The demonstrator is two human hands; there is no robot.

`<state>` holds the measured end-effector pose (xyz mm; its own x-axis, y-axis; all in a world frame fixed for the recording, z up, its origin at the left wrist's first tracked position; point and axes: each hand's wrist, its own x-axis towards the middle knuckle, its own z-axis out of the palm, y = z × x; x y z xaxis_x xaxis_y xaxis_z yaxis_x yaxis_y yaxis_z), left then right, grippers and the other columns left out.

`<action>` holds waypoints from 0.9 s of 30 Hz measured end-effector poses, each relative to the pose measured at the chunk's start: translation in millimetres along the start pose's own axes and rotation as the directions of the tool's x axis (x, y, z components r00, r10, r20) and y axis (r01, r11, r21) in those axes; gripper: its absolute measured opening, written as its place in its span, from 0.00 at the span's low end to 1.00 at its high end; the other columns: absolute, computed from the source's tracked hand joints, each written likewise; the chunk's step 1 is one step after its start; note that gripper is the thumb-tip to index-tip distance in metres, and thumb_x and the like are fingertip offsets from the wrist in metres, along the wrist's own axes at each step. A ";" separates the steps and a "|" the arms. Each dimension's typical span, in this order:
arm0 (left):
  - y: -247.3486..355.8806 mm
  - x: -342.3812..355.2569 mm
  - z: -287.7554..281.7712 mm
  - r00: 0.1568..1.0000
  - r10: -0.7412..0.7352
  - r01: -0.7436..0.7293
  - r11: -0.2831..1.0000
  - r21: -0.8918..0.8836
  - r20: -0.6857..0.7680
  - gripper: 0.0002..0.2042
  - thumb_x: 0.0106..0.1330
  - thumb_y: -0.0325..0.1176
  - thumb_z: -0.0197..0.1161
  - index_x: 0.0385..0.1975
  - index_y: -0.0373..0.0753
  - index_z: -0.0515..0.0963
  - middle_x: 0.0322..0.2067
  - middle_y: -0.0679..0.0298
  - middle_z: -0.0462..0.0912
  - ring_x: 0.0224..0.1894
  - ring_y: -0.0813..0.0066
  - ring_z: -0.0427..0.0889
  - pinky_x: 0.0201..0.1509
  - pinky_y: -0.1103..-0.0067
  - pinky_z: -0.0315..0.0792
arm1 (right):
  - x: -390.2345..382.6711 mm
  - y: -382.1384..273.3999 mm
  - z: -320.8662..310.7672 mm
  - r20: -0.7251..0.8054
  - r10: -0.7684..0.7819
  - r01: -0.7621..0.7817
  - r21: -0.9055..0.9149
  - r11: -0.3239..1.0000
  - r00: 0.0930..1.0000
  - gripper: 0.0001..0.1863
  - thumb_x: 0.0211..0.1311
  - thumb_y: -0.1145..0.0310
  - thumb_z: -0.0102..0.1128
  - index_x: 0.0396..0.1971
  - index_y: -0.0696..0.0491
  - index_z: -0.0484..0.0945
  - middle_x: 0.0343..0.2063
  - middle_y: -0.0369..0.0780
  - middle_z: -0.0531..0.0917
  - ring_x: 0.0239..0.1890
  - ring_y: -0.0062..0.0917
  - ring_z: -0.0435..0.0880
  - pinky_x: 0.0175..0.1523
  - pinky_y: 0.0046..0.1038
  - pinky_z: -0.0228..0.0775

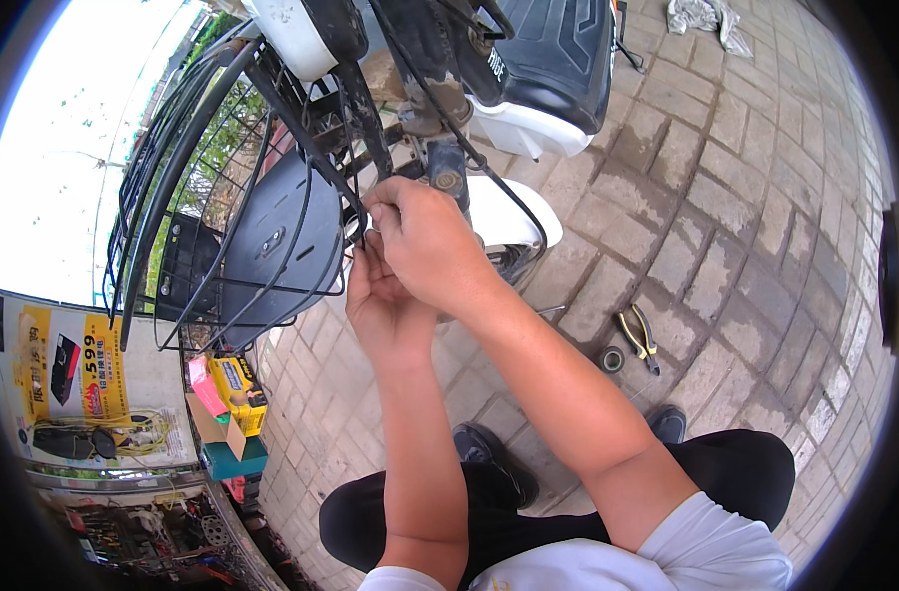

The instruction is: The person retrieves pliers from a cluttered workbench, then works on a scooter's front wiring. They strip wire insulation, twist exposed conductors together, and wrap the joint with electrical tape. The person repeats this process for another wire connection near the front basket.

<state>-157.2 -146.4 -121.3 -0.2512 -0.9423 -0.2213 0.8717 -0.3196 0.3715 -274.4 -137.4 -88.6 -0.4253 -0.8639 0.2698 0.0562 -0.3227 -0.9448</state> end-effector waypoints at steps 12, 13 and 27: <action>9.6 -19.7 6.4 0.984 0.179 -0.153 0.748 0.646 0.026 0.10 0.70 0.29 0.56 0.46 0.32 0.78 0.45 0.59 0.84 0.48 0.69 0.81 0.57 0.72 0.72 | -9.1 1.8 -10.7 0.089 0.068 -0.062 -0.071 0.996 0.994 0.09 0.56 0.74 0.55 0.32 0.62 0.83 0.31 0.54 0.83 0.37 0.49 0.83 0.45 0.41 0.74; 9.8 -18.7 5.1 0.983 0.174 -0.176 0.763 0.622 0.065 0.10 0.69 0.27 0.57 0.46 0.32 0.79 0.45 0.59 0.83 0.47 0.69 0.81 0.55 0.72 0.73 | -9.1 1.4 -12.0 0.096 0.074 -0.067 -0.080 0.995 0.993 0.09 0.57 0.74 0.56 0.33 0.62 0.83 0.31 0.54 0.83 0.37 0.49 0.83 0.44 0.41 0.75; 1.7 -5.8 5.6 0.946 0.187 -0.297 0.823 0.485 0.263 0.07 0.69 0.29 0.62 0.44 0.38 0.79 0.39 0.66 0.82 0.44 0.76 0.79 0.53 0.78 0.73 | -16.7 17.3 -23.4 0.208 0.107 -0.138 0.145 0.980 0.972 0.08 0.59 0.75 0.60 0.35 0.63 0.82 0.29 0.49 0.85 0.32 0.38 0.86 0.40 0.32 0.76</action>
<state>-156.5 -142.0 -114.4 -0.1856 -0.9778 0.0972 0.5879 -0.0312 0.8084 -287.4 -119.5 -113.8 -0.2199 -0.9548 0.2003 0.2448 -0.2527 -0.9361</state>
